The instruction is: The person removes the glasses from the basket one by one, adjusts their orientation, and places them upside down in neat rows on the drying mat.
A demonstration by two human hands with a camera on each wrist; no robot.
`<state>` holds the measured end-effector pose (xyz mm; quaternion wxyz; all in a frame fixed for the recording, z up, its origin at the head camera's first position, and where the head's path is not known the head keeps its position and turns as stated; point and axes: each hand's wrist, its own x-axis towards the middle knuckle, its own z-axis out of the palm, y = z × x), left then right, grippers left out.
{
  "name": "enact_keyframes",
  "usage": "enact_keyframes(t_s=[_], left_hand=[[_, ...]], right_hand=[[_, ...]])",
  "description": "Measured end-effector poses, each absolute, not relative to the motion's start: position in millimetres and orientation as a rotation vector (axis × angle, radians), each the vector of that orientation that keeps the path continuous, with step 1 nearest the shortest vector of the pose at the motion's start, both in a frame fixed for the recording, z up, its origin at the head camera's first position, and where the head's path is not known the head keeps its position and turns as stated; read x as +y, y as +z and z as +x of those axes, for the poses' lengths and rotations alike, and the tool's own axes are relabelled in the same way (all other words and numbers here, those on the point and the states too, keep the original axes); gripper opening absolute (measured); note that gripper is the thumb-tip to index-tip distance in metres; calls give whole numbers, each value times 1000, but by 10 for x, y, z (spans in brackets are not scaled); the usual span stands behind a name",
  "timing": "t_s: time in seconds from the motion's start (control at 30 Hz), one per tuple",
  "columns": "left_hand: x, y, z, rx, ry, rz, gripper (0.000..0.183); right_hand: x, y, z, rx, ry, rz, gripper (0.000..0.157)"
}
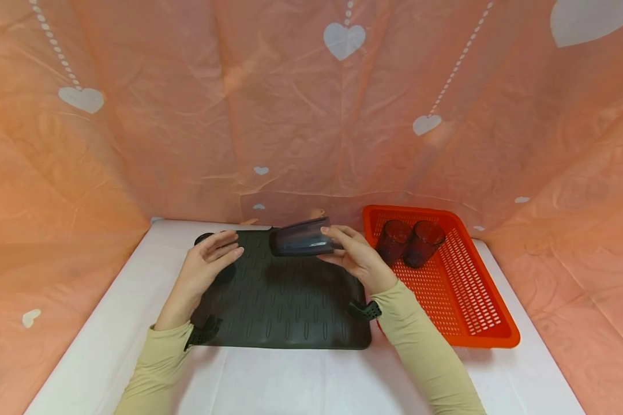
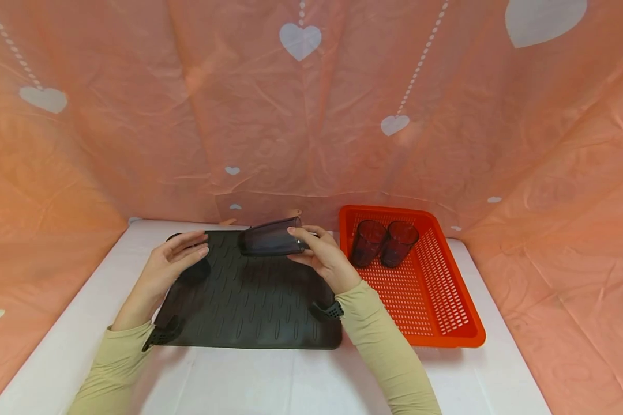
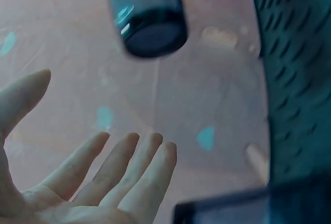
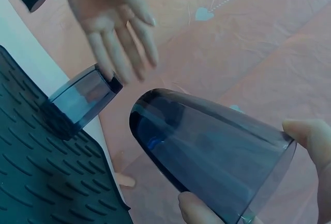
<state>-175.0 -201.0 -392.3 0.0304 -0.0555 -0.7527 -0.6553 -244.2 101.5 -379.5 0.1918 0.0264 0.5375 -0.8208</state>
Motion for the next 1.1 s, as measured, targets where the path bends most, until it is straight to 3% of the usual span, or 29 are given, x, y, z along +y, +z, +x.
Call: enact_keyframes(t_s=[0.67,1.1], left_hand=[[-1663,-4174,-1997,-2017,-2515,-204,56],[-1468,-4255,-2020,-1876,-2715,-63,60]], right_hand=[[1027,-3778,-2437,1530,-2278,36,29],[1033,-3787,-2389,1486,-2276,-100,25]])
